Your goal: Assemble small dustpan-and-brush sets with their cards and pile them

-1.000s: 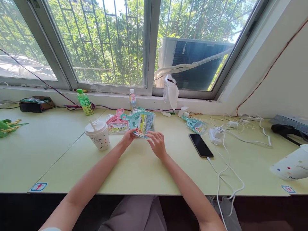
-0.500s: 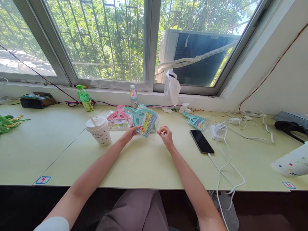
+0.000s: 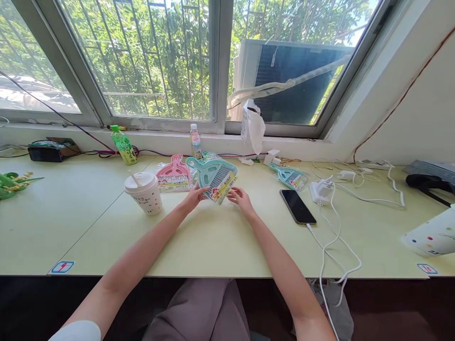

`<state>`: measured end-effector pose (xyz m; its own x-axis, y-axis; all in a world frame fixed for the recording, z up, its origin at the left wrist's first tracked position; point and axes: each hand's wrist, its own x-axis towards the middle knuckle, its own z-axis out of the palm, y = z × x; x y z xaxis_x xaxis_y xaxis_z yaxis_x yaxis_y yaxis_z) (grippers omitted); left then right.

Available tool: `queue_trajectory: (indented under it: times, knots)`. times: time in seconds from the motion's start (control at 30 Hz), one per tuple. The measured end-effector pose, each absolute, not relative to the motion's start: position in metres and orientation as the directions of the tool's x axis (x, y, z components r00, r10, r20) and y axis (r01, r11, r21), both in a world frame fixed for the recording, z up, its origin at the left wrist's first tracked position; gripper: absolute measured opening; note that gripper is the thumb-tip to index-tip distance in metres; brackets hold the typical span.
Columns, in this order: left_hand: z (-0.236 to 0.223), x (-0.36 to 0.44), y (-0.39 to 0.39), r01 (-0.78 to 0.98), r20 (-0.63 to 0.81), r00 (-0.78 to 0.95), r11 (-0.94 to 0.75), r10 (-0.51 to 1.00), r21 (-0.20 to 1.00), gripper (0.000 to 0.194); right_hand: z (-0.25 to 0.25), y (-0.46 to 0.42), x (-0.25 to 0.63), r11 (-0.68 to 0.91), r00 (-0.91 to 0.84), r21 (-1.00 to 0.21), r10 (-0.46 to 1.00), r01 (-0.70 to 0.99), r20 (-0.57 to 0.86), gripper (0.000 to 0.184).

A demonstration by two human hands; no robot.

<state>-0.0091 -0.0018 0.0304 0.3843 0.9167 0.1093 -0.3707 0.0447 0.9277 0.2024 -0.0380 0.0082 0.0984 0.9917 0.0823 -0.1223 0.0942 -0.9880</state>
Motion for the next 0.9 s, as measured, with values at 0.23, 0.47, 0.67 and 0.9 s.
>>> queue_trajectory:
  times: [0.23,0.47,0.67,0.9]
  knots:
    - [0.026,-0.011,-0.003,-0.274,0.058,0.634,0.153,0.771,0.95,0.059,0.003,-0.032,0.209,0.167,0.218,-0.953,0.97,-0.254,0.111,0.056]
    - [0.018,-0.009,0.015,-0.449,0.168,0.507,0.092,0.846,0.889,0.051,0.023,-0.04,0.22,0.175,0.217,-0.957,0.968,-0.229,0.125,0.055]
    - [0.034,-0.019,0.023,-0.581,0.082,0.107,-0.004,0.991,0.814,0.043,0.023,-0.036,0.239,0.135,0.282,-0.961,0.957,-0.24,0.064,0.047]
    - [0.047,-0.053,0.031,-0.427,-0.032,-0.218,-0.066,0.975,0.902,0.052,0.01,-0.024,0.274,0.198,0.442,-0.866,0.897,-0.459,-0.029,0.041]
